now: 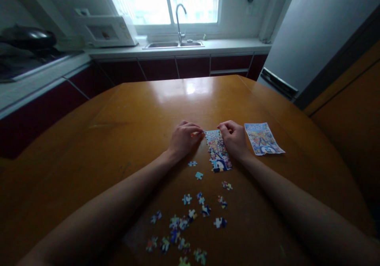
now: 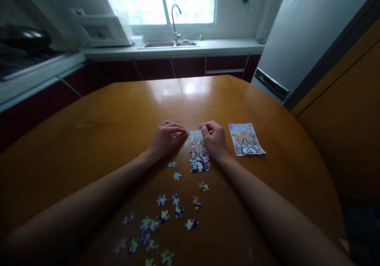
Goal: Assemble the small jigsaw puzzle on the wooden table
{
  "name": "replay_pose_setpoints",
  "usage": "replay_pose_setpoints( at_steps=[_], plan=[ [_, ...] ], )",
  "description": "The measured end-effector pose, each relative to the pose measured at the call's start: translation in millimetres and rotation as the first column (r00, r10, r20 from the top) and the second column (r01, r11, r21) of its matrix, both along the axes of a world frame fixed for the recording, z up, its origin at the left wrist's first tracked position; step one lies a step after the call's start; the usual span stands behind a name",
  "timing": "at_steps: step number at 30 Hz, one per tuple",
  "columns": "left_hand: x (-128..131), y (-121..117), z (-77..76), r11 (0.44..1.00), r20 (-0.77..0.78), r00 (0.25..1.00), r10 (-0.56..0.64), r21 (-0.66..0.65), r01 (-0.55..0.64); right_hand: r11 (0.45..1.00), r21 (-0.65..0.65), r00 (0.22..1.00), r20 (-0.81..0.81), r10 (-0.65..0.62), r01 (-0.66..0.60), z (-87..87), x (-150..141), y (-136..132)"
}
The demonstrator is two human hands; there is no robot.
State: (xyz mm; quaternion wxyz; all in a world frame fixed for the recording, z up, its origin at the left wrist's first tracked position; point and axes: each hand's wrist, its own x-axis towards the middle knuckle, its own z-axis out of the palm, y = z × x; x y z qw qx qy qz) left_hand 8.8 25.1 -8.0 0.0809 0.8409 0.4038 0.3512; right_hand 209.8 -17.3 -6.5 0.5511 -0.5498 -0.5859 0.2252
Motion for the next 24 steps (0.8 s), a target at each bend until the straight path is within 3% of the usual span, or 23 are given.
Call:
replay_pose_setpoints(
  at_steps=[7,16,24],
  plan=[
    [0.0,0.7,-2.5,0.999,-0.027,1.0,0.012,-0.039,-0.013,0.999,-0.03,0.996,0.089,0.015,-0.012,-2.6,-0.4,2.1],
    [-1.1,1.7,-6.5,1.0,-0.036,0.999,-0.001,-0.025,0.0,0.994,-0.045,0.883,0.456,0.113,-0.104,-11.6,-4.9,-1.2],
    [0.2,2.0,-7.0,1.0,-0.038,0.999,-0.009,-0.027,0.008,0.992,-0.045,0.85,0.511,0.127,-0.121,-10.5,-4.9,-2.7]
  ],
)
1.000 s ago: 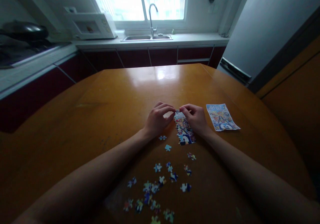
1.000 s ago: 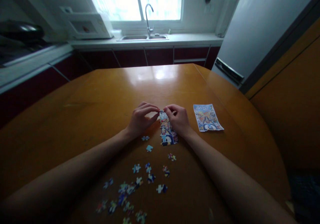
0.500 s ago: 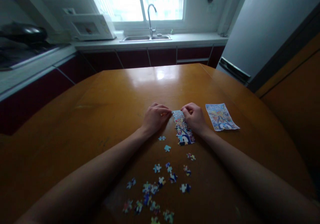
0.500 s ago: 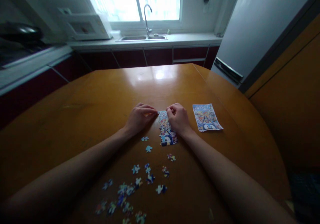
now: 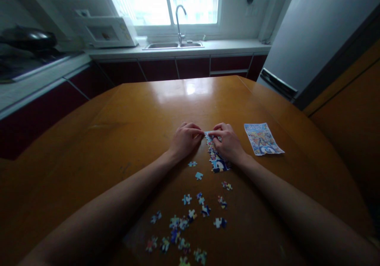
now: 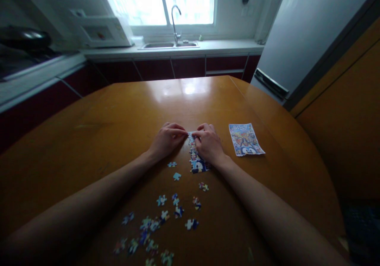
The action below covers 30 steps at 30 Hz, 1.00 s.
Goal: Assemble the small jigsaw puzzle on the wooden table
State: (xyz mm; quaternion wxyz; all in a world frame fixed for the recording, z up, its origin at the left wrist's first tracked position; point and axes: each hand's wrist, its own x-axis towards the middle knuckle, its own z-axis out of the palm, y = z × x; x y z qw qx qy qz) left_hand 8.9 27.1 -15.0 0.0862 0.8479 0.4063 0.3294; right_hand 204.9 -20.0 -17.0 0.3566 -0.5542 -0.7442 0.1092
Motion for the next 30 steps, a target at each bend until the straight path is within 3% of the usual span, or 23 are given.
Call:
replay_pose_setpoints(
  at_steps=[17,24,30],
  plan=[
    [1.6,-2.7,2.7,0.999,-0.053,0.997,-0.05,-0.002,0.05,1.0,-0.01,1.0,-0.009,-0.001,0.0,-0.6,-0.8,0.7],
    [4.4,-2.8,2.5,0.999,-0.013,0.999,0.035,-0.02,-0.036,1.0,-0.005,1.0,-0.005,-0.005,0.005,-1.6,-1.1,0.4],
    [2.8,-2.9,2.9,1.0,-0.038,0.999,-0.011,-0.019,0.01,1.0,-0.008,1.0,-0.016,-0.004,0.004,-1.2,-0.9,-0.1]
  ],
)
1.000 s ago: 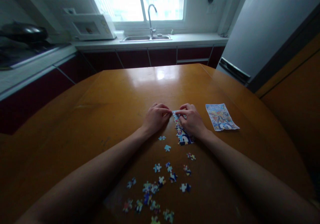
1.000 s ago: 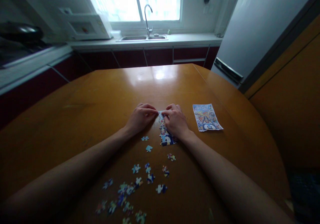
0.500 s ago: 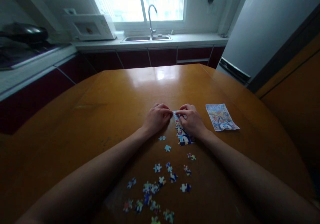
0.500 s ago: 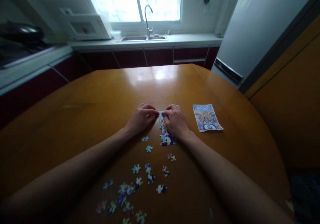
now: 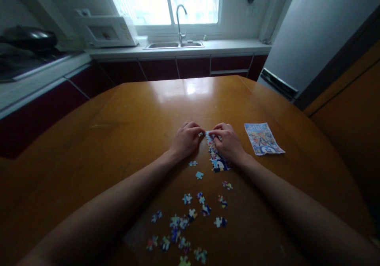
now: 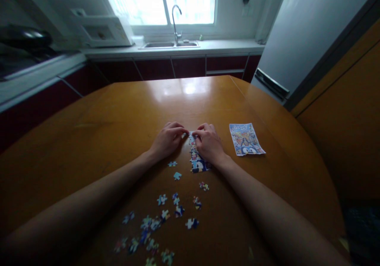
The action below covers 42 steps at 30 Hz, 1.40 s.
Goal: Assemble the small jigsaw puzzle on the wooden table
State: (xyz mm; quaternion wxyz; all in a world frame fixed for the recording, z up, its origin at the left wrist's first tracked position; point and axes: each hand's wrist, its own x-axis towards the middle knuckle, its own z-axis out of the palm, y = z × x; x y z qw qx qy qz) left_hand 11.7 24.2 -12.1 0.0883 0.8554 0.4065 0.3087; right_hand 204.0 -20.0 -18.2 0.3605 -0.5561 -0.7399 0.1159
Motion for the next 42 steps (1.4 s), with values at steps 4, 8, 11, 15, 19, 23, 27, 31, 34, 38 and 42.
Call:
replay_pose_setpoints(
  at_steps=[4,8,11,15,19,23,27,31,34,38,42],
  plan=[
    [0.0,-0.4,0.3,1.0,-0.01,1.0,-0.005,-0.004,0.005,1.0,-0.002,1.0,0.003,0.002,-0.002,0.7,-0.2,0.0],
    [0.6,0.1,-0.5,1.0,0.012,1.0,0.019,-0.01,-0.018,1.0,0.004,1.0,0.009,0.002,-0.002,1.1,-0.6,0.3],
    [0.5,0.6,-1.1,0.999,0.021,0.999,0.029,-0.02,-0.029,1.0,0.003,1.0,0.008,0.003,-0.003,0.7,-0.9,0.7],
    [-0.1,0.9,-1.9,1.0,0.002,1.0,0.01,-0.019,-0.01,1.0,0.001,1.0,0.005,0.002,-0.002,-0.4,-0.7,1.4],
    [-0.5,0.6,-1.8,1.0,-0.007,1.0,0.009,-0.018,-0.009,1.0,0.001,1.0,0.002,0.006,-0.006,-0.9,-0.2,1.8],
    [-0.7,0.9,-1.6,1.0,-0.007,1.0,0.005,-0.023,-0.005,1.0,0.011,1.0,-0.002,0.008,-0.008,-1.1,0.0,1.6],
    [-0.9,1.7,-2.7,1.0,0.005,1.0,-0.012,-0.025,0.012,1.0,0.015,1.0,-0.009,0.01,-0.01,-0.7,-0.2,1.0],
    [-0.9,2.0,-3.0,0.999,0.007,1.0,-0.016,-0.043,0.016,1.0,0.023,1.0,-0.008,0.011,-0.011,-0.7,-0.3,0.8],
    [-0.7,2.0,-2.6,0.998,0.02,1.0,0.007,-0.056,-0.005,1.0,0.023,1.0,-0.002,0.007,-0.007,-1.1,-0.2,0.8],
    [-0.8,1.6,-3.0,0.999,0.003,1.0,-0.006,-0.05,0.006,1.0,0.016,1.0,-0.001,0.007,-0.007,-0.8,-0.3,0.9],
    [-1.1,1.5,-3.7,0.999,-0.023,1.0,-0.017,-0.03,0.016,1.0,0.009,1.0,-0.001,0.004,-0.004,0.0,-0.6,0.9]
  ],
)
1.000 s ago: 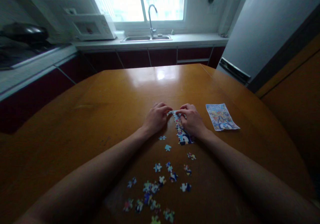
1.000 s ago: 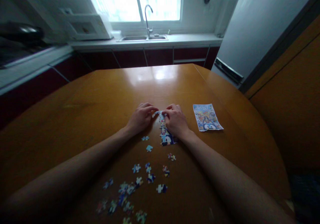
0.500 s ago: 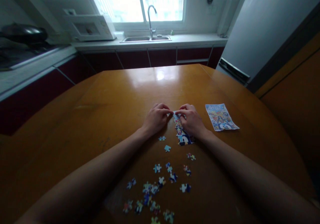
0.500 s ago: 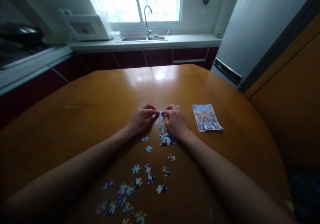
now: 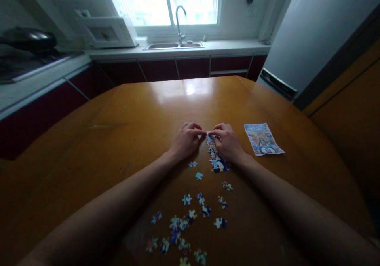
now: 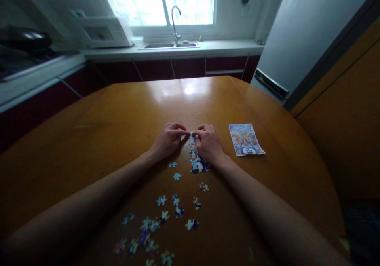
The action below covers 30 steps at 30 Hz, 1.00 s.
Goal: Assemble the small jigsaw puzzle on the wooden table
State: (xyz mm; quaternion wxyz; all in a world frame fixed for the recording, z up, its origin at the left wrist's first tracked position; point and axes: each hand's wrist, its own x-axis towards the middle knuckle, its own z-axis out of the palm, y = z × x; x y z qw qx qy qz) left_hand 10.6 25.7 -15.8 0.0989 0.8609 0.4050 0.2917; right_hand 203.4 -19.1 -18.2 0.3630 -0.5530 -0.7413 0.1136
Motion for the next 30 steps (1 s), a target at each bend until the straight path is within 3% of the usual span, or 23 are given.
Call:
replay_pose_setpoints(
  at_steps=[18,30],
  plan=[
    [-1.0,2.3,-2.0,0.999,0.023,0.999,-0.036,-0.039,0.037,1.0,-0.002,1.0,0.002,0.002,-0.002,-0.2,-0.2,-0.6],
    [0.4,7.3,-0.2,0.986,0.236,0.966,0.109,-0.15,-0.075,0.995,0.059,0.984,-0.165,-0.072,0.082,5.2,0.6,0.5]
  ],
)
